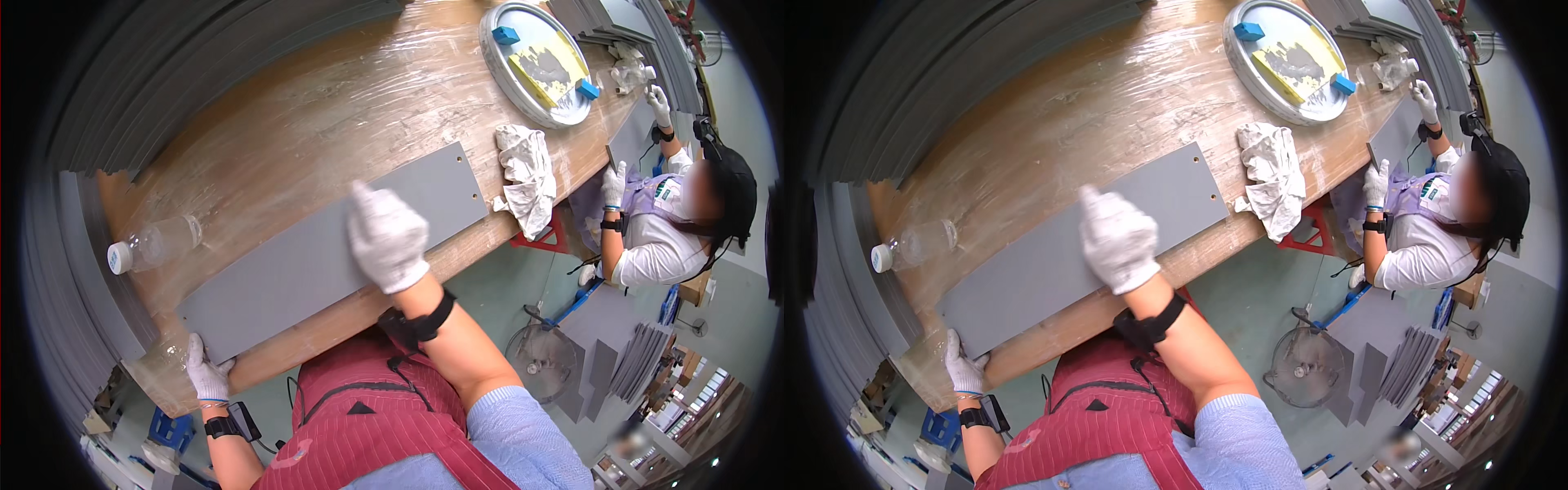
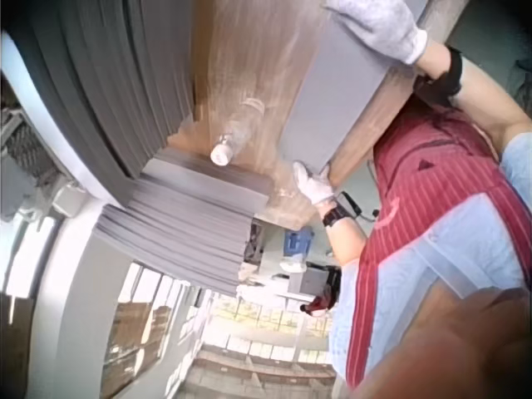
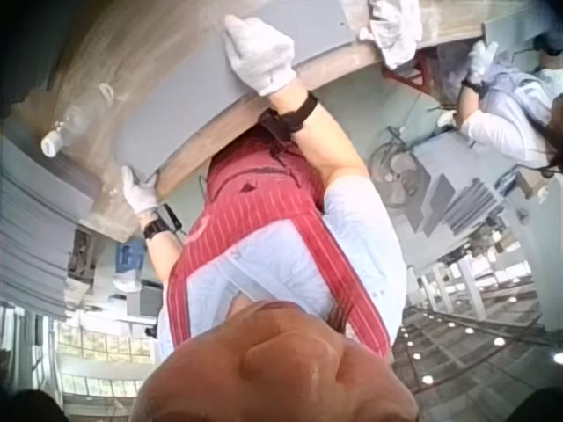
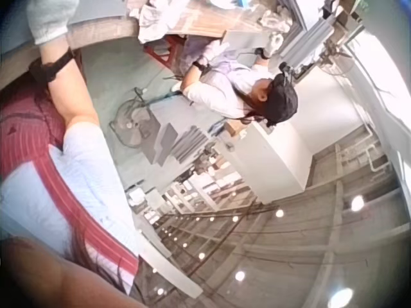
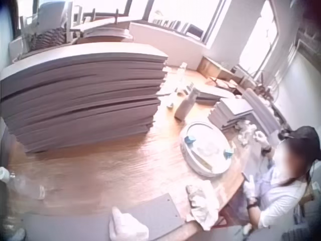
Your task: The person wipes a gray rectangular panel with a white cloth, then uses a blue sanding block to smooth the edges and surface. The person repeats this process on multiple panels, stacking the finished ones on the left side of the table.
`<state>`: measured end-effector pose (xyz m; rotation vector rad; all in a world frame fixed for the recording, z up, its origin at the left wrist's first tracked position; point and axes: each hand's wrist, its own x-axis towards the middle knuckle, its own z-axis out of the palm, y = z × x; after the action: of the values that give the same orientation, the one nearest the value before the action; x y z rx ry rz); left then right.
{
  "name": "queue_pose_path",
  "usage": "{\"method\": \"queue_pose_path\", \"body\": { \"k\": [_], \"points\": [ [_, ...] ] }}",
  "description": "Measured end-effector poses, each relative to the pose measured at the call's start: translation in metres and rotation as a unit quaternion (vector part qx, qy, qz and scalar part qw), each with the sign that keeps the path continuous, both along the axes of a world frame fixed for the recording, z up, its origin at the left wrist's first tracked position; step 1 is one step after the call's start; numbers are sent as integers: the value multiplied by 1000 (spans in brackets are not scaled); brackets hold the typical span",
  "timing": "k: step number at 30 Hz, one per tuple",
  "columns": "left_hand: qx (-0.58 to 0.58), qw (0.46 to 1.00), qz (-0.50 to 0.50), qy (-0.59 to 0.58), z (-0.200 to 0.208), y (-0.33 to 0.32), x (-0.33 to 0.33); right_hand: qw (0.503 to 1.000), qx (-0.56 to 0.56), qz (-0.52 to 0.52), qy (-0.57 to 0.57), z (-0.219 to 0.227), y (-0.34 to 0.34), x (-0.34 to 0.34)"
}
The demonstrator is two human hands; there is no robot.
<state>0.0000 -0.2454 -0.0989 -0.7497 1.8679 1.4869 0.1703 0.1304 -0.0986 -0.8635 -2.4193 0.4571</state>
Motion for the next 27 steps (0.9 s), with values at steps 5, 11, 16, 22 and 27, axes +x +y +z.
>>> {"method": "queue_pose_path", "body": {
  "k": [5, 11, 16, 22, 27],
  "points": [
    [-36, 999, -4, 31, -11, -12, 0, 993, -21, -7, -116, -11, 6, -1],
    [-65, 997, -13, 33, -6, 1, 4, 960, 36, -277, -15, -28, 117, 88],
    [-56, 997, -44, -1, -4, 1, -5, 987, -81, 87, -105, 1, -9, 55],
    [-61, 997, 6, 42, -7, 5, 8, 976, 93, -197, -29, -31, 86, 124],
    [-113, 992, 3, 55, -1, 19, 5, 989, 40, -140, 1, -5, 47, 105]
  ]
}}
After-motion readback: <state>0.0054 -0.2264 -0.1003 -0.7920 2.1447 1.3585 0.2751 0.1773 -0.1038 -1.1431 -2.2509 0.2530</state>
